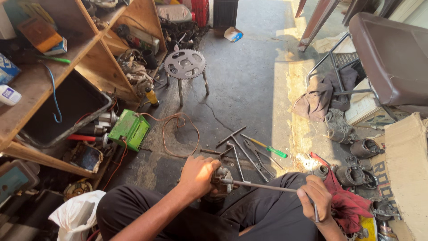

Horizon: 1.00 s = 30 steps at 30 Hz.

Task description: The person sits on the floor and uses a screwdriver, hammer, and pliers to disassemble and adjust a small cylindrical mechanical part. They remove a cap, tap the body with a hammer, and manipulate internal components with tools.

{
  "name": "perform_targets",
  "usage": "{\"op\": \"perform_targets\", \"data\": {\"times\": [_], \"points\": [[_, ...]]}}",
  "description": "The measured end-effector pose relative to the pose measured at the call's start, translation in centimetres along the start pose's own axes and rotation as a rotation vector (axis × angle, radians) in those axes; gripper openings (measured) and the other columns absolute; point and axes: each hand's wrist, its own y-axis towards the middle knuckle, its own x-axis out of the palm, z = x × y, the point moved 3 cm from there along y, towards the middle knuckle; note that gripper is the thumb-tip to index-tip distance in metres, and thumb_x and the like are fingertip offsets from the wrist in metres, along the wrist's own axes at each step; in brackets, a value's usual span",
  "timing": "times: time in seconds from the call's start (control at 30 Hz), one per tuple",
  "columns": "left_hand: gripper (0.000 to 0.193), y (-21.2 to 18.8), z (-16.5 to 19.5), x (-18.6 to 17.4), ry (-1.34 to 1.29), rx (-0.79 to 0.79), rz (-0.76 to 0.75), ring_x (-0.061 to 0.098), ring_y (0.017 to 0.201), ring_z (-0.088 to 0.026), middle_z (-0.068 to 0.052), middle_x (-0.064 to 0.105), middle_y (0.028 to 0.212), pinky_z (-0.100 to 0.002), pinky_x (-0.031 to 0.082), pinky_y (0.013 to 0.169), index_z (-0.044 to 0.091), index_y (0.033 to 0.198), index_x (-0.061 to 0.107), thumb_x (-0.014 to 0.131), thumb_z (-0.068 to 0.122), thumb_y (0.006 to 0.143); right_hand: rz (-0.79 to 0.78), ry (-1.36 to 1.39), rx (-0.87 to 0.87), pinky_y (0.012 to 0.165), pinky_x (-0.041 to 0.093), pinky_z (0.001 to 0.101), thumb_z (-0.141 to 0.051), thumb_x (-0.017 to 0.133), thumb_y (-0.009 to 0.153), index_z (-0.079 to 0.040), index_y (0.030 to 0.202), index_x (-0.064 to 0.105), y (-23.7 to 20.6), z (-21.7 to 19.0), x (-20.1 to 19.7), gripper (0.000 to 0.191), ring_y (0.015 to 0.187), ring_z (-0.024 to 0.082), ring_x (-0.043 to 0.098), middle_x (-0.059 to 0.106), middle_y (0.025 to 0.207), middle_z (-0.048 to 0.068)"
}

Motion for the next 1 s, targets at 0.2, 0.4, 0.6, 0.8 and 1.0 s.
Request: {"op": "perform_targets", "data": {"times": [0.2,0.4,0.6,0.8,1.0], "points": [[0.064,-0.4,0.2,0.4,-0.003,0.033,0.064,0.064,0.102,-0.026,-0.001,0.07,0.103,-0.043,0.042,0.092,0.017,0.109,0.069,0.094,0.033,0.053,0.003,0.042,0.152,0.071,0.048,0.0391,-0.007,0.06,0.082,0.002,0.072,0.059,-1.0,0.5,0.0,0.013,0.075,0.031,0.059,0.053,0.069,0.013],[0.074,0.0,-0.1,-0.6,-0.036,0.068,0.026,0.064,0.104,-0.027,-0.003,0.071,0.107,-0.045,0.042,0.09,0.014,0.111,0.067,0.096,0.036,0.047,-0.122,-0.056,0.006,0.077,0.051,0.0411,-0.009,0.068,0.082,-0.001,0.078,0.061,0.4,0.4,-1.0,0.011,0.084,0.032,0.063,0.06,0.078,0.015],[0.071,-1.1,0.0,-0.8,-0.046,0.154,0.149,0.066,0.098,-0.028,-0.004,0.072,0.099,-0.044,0.046,0.084,0.012,0.109,0.067,0.094,0.038,0.048,-0.106,-0.087,0.087,0.084,0.052,0.0385,-0.009,0.074,0.082,-0.001,0.078,0.059,0.8,0.8,-1.9,0.018,0.09,0.033,0.065,0.062,0.081,0.016],[0.061,-1.1,0.1,-0.3,-0.057,0.144,0.206,0.066,0.091,-0.029,-0.004,0.07,0.092,-0.044,0.046,0.081,0.012,0.099,0.066,0.094,0.038,0.052,0.317,0.289,0.435,0.094,0.054,0.0367,-0.023,0.061,0.108,0.0,0.084,0.061,-4.3,3.7,1.6,0.033,0.101,0.025,0.069,0.069,0.092,0.012],[0.062,-2.2,0.8,-0.4,-0.049,0.144,0.275,0.065,0.087,-0.028,-0.004,0.067,0.088,-0.044,0.045,0.077,0.011,0.1,0.065,0.094,0.034,0.051,1.047,0.335,0.784,0.062,0.047,0.0361,-0.041,0.062,0.116,-0.013,0.063,0.039,-8.7,9.6,1.1,0.064,0.061,0.018,0.052,0.053,0.064,0.005]]}}
